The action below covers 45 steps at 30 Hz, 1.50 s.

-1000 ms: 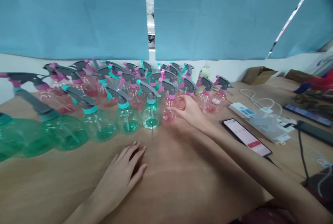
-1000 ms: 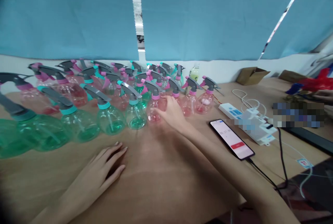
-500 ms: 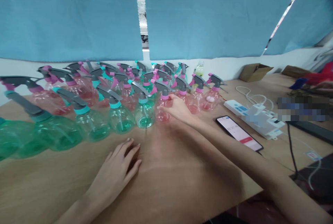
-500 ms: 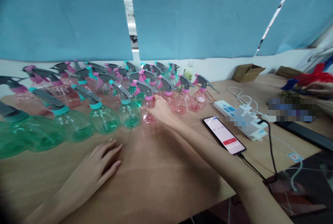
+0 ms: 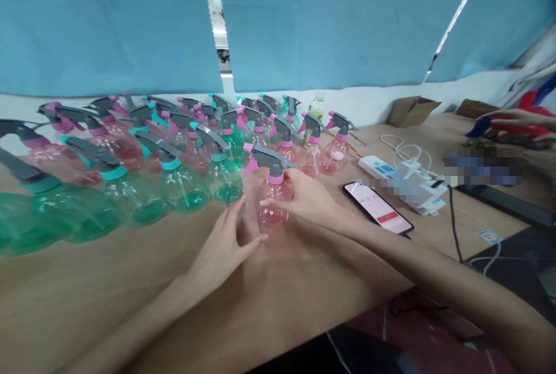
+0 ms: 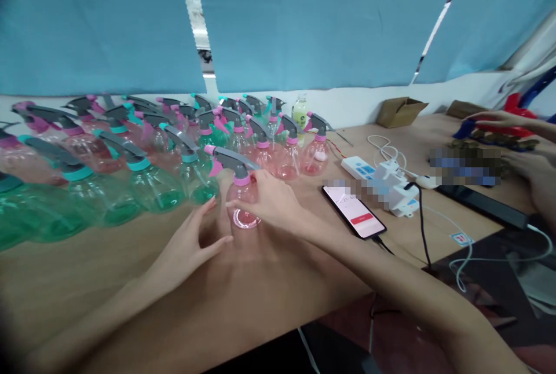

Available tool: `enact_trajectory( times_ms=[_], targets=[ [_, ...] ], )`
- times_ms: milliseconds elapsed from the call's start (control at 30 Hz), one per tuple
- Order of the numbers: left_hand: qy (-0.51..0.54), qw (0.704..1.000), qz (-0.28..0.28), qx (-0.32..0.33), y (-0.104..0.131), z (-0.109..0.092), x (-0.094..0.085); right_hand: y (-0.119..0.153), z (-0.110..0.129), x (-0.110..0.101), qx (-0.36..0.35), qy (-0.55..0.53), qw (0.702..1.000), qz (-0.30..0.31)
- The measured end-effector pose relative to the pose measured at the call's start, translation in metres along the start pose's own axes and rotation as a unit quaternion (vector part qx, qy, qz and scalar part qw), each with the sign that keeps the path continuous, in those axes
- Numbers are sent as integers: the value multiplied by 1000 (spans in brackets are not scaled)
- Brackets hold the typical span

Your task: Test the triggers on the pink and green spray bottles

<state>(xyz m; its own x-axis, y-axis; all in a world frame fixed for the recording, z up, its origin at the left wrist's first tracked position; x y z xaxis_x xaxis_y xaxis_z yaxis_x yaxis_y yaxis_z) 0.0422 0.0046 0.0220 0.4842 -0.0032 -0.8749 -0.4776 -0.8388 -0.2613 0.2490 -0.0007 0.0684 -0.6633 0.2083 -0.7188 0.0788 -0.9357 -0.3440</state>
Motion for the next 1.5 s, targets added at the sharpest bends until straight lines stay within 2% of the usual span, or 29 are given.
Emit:
enact_trajectory(
  times_ms=[133,233,333,467,533,700,867,1133,1300,1500],
  targets=[
    [86,996,0,18,3,-16,15,28,15,-12,19,0,1000,17],
    [139,990,20,27,11,-24,18,39,23,-19,-21,-25,999,34],
    [150,987,38,37,18,-28,18,38,23,-21,-61,-105,991,55],
    [118,991,48,51,21,-28,14,31,19,-15,-59,-239,966,74],
    [101,991,62,69,20,-30,12,28,19,-9,-55,-258,962,70],
    [94,987,71,112,17,-33,6,25,22,3,-76,-262,962,12],
    [82,985,81,126,14,-25,7,20,22,0,-107,-299,948,30],
    [48,985,85,139,9,-9,12,12,22,2,-47,-313,947,55],
    [-13,987,82,140,12,4,10,5,16,10,-23,-361,931,48],
    [-121,985,49,114,16,21,2,-8,15,16,-38,-305,951,20]
  ],
)
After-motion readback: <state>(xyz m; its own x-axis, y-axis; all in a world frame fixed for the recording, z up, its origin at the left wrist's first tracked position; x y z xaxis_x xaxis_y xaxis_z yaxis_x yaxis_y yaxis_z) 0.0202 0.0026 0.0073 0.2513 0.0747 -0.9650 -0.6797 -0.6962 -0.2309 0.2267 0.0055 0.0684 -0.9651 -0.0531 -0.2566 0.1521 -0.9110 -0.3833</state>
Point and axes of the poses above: each hand's wrist, its own y-axis away from the middle knuckle, its own x-axis out of the palm, z = x × y, the point moved 1 cm from there along -y, towards the middle knuckle, and after that the axes turned 8 degrees about -y, right-handed, at the moved point
